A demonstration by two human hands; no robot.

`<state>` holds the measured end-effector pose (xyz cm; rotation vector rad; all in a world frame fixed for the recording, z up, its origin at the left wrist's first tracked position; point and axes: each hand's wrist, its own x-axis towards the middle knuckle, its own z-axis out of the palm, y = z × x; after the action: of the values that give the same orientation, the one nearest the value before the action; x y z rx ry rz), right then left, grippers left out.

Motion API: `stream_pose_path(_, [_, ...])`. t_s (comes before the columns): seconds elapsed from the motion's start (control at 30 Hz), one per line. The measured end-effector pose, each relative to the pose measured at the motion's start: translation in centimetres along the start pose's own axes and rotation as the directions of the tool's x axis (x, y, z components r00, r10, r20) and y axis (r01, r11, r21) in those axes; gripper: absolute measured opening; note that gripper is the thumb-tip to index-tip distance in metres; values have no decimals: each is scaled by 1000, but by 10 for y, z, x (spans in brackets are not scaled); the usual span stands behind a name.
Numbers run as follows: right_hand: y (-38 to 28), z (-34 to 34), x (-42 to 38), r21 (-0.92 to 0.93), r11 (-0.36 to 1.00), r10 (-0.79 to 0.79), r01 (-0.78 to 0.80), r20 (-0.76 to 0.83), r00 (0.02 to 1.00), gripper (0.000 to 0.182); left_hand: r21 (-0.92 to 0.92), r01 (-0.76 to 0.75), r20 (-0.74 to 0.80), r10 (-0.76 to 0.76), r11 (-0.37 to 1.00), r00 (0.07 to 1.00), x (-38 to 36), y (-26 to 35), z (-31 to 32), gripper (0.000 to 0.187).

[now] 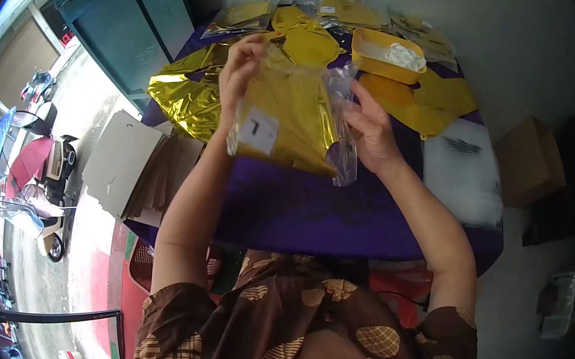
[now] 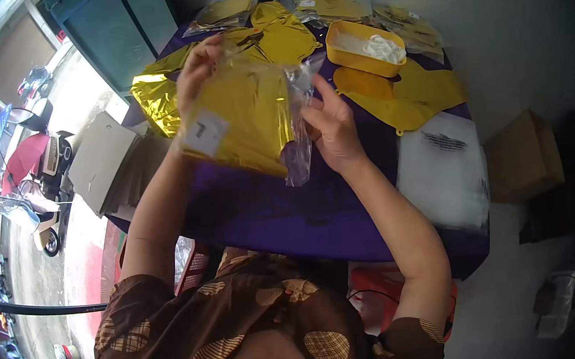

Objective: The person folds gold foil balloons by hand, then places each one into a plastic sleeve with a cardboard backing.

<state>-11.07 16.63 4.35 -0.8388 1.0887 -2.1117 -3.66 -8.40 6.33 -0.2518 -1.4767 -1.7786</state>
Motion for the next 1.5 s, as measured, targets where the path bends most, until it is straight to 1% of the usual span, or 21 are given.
stream_pose_path(0.03, [1, -2, 2, -43, 998, -40, 38, -26, 999, 70, -44, 32, -32, -33, 999, 999, -6, -15, -8, 41])
stream_pose_path(0.1, [5, -8, 3, -81, 996, -44, 34, -126, 991, 46, -140, 95, -91, -108, 986, 990, -17, -34, -16, 59])
stream_pose_path(0.13, [7, -16, 5, -134, 991, -25, 6, -141, 990, 38, -136, 224, -121, -241, 965, 963, -30, -15, 1, 60])
stream_pose_path(0.17, [9, -21, 5, -183, 983, -5, -24, -156, 988, 31, -126, 326, -67, -336, 937, 939, -36, -5, 10, 58])
stream_pose_path(0.2, [10, -12, 6, -276, 961, -73, 13, -207, 976, 21, -108, 425, -13, -428, 899, 903, -40, 2, 16, 56])
stream_pose_path(0.23, [13, -13, 5, -309, 951, -66, -6, -221, 973, 21, -86, 517, 39, -516, 851, 856, -42, 4, 19, 55])
stream_pose_path(0.27, [14, -17, 4, -343, 939, -60, -25, -236, 970, 21, -129, 559, 10, -562, 819, 827, -44, -3, 19, 37])
stream_pose_path(0.33, [16, -24, 2, -411, 909, -50, -67, -267, 962, 23, 10, 559, 5, -559, 829, 829, -44, 2, 21, 25])
stream_pose_path(0.37, [17, -24, 2, -344, 937, -45, -58, -286, 957, 23, 80, 555, 4, -557, 828, 830, -44, 4, 22, 21])
stream_pose_path(0.43, [16, -24, 3, -208, 978, -36, -33, -322, 946, 22, -47, 545, -50, -547, 837, 836, -43, -1, 14, 19])
stream_pose_path(0.47, [17, -29, 5, -173, 985, -53, 5, -275, 960, 23, -110, 535, -79, -544, 838, 836, -43, -3, 12, 19])
stream_pose_path(0.57, [18, -25, 5, -155, 988, -33, -17, -315, 948, 24, -244, 470, -122, -507, 848, 853, -45, -6, 13, 21])
stream_pose_path(0.77, [20, -28, 6, -136, 990, 0, -45, -316, 949, 25, -223, 473, -154, -510, 852, 846, -48, -11, 10, 27])
stream_pose_path(0.87, [5, -26, 6, -260, 956, 58, -138, -295, 954, 27, -223, 480, -124, -513, 849, 850, -50, -10, 14, 28])
stream_pose_path(0.97, [8, -34, 8, -587, 794, -45, -157, -315, 948, 29, -194, 477, -125, -504, 857, 855, -52, -14, 13, 29])
stream_pose_path(1.03, [10, -34, 8, -677, 706, -86, -209, -375, 923, 28, -170, 459, -122, -481, 872, 868, -53, -16, 11, 30])
stream_pose_path(1.17, [6, -27, 9, -703, 654, -156, -280, -487, 859, 27, -215, 430, -92, -456, 877, 885, -54, -9, 15, 31])
stream_pose_path(1.27, [2, -30, 8, -782, 529, -129, -330, -458, 879, 25, -91, 382, -112, -391, 920, 914, -53, -9, 15, 31])
stream_pose_path(1.37, [1, -31, 6, -806, 529, -112, -265, -375, 920, 23, 139, 328, -167, -304, 934, 938, -53, -18, 7, 31])
stream_pose_path(1.47, [1, -38, 8, -565, 803, -12, -192, -338, 941, 21, -113, 475, -160, -488, 873, 858, -47, -17, -2, 30])
stream_pose_path(1.5, [1, -35, 7, -499, 843, 11, -201, -358, 934, 22, -146, 507, -162, -526, 849, 835, -46, -18, -4, 30])
